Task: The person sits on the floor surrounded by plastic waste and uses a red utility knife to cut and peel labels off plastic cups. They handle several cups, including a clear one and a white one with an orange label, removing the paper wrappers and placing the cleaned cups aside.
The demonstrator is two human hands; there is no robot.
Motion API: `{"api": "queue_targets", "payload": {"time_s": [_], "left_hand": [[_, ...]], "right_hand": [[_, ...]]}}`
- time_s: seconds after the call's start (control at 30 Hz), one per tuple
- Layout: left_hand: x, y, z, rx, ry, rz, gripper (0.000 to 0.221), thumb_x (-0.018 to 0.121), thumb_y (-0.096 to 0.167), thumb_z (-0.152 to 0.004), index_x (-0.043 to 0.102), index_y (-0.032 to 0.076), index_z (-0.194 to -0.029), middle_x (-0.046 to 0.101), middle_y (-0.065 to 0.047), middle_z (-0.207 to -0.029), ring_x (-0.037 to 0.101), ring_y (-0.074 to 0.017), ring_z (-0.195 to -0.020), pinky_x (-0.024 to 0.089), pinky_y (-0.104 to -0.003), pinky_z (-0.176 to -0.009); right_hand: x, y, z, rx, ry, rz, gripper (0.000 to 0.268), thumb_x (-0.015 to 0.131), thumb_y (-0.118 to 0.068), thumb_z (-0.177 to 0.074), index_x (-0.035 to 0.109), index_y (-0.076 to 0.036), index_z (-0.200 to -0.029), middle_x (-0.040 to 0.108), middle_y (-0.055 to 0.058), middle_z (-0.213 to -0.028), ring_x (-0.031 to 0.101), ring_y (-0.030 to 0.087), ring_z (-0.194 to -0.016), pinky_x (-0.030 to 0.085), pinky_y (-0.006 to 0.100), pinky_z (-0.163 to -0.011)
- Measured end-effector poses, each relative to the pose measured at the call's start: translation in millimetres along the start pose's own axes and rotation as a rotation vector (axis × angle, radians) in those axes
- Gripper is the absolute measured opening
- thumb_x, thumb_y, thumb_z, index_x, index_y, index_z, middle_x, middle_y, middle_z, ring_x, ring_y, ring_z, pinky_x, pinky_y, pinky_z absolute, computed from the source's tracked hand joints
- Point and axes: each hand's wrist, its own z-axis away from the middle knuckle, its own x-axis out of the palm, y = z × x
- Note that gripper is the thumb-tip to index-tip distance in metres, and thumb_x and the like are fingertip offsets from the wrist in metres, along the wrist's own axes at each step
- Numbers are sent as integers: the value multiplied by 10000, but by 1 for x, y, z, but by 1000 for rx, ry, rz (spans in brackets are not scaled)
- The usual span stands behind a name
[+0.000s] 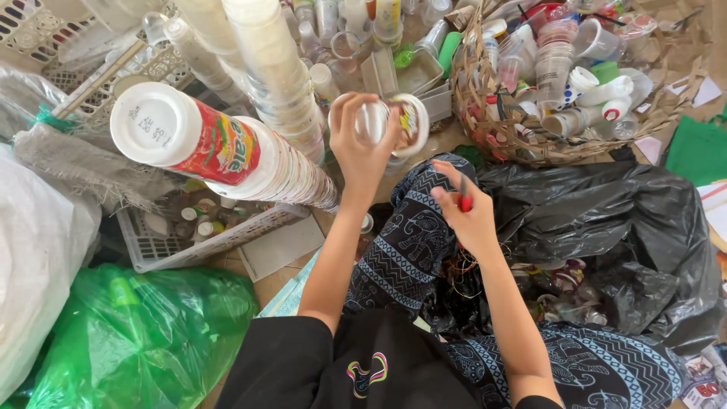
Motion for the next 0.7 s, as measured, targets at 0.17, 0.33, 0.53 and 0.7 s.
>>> {"api": "queue_targets", "payload": {"time_s": [0.17,0.33,0.53,0.7], "left_hand": [[12,-43,-9,-38,-79,-247,391,897,188,-765,683,170,-1091,563,-35,-1183,582,-280,-1124,535,-460,-968],[26,-80,-8,-51,-191,-384,376,891,234,-730,722,137,-1052,523,-24,-1235,481,-265,-1194,425,-404,-1029],[28,-108,-4,-36,-169,-424,341,869,235,-771,708,144,-1057,534,-8,-1226,507,-251,-1174,405,-407,-1034],[26,-114,-11,-95,-182,-440,288,831,178,-811,692,141,-1061,511,-33,-1214,498,-268,-1135,412,-414,-1019]], "right_hand": [[0,5,-28,324,-13,-545,355,550,-131,-1016,588,4,-1342,699,212,-1221,376,20,-434,330,181,-376],[-1,35,-52,397,-58,-935,304,593,-187,-1036,628,-34,-1297,724,125,-1055,354,35,-524,251,175,-406],[-6,41,-56,420,-116,-1078,278,586,-210,-1032,584,-70,-1272,609,77,-1002,346,46,-569,241,176,-406],[-16,44,-45,399,-146,-1127,301,582,-204,-1041,564,-98,-1321,592,48,-956,339,47,-561,247,173,-397]]}}
